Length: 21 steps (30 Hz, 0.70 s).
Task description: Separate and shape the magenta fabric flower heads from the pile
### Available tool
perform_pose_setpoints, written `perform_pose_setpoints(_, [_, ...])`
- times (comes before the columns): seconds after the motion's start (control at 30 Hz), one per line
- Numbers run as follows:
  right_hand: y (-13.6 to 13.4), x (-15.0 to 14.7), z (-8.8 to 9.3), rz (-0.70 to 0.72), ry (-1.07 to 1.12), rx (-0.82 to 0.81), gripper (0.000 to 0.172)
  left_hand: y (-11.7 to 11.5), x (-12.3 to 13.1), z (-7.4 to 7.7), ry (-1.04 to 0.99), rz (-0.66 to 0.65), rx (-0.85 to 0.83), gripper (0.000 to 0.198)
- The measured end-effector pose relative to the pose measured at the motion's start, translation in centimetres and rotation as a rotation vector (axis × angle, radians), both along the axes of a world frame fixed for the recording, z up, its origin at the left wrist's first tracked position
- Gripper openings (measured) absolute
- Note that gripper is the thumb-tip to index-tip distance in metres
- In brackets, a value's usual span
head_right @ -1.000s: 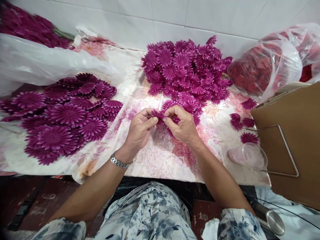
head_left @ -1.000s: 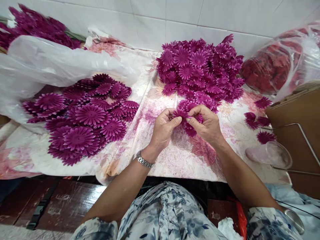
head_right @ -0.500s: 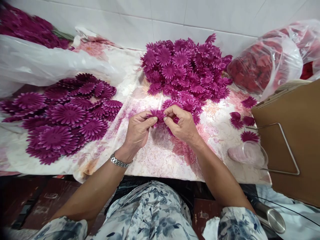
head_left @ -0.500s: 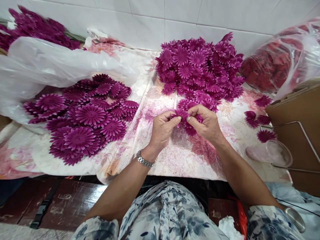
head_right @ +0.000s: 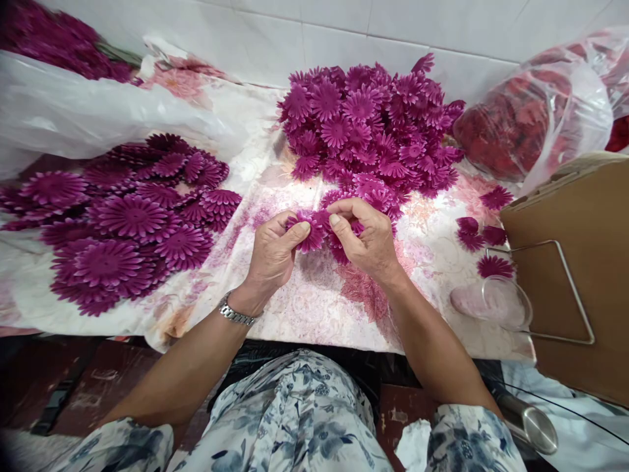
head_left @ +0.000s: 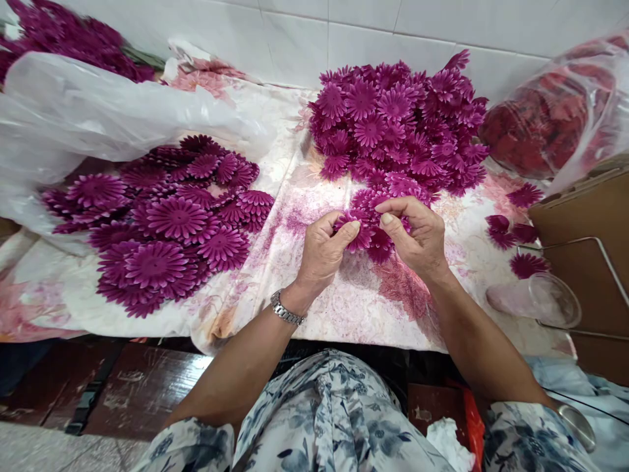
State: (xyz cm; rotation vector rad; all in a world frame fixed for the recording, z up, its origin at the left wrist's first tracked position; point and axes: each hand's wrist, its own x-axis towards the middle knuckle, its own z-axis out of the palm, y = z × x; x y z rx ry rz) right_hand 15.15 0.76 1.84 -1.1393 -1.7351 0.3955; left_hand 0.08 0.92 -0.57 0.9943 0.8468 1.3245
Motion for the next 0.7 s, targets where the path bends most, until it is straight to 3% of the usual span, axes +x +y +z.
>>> perform_pose_setpoints(0.2, [0.0, -0.3, -0.1, 0.157, -0.045, -0.02, 0.014, -0.2, 0.0, -0.2, 0.104, 0.009, 0.02, 0.041])
perform_pose_setpoints(0.37, [0.4, -0.5, -0.5, 0.291, -0.025, -0.096, 0.019, -0.2, 0.3, 0.2, 0.051, -0.078, -0.091, 0.05])
perform_pose_setpoints(0.6, [0.8, 0.0, -0.8, 0.19, 0.032, -0.088, 0.016, 0.1, 0.1, 0.3, -0.1, -0.183, -0.076, 0.031])
perform_pose_setpoints(0.7, [1.2, 0.6, -0.8, 0.027, 0.06, -0.028, 0.015, 0.2, -0.1, 0.2, -0.104, -0.086, -0.061, 0.029])
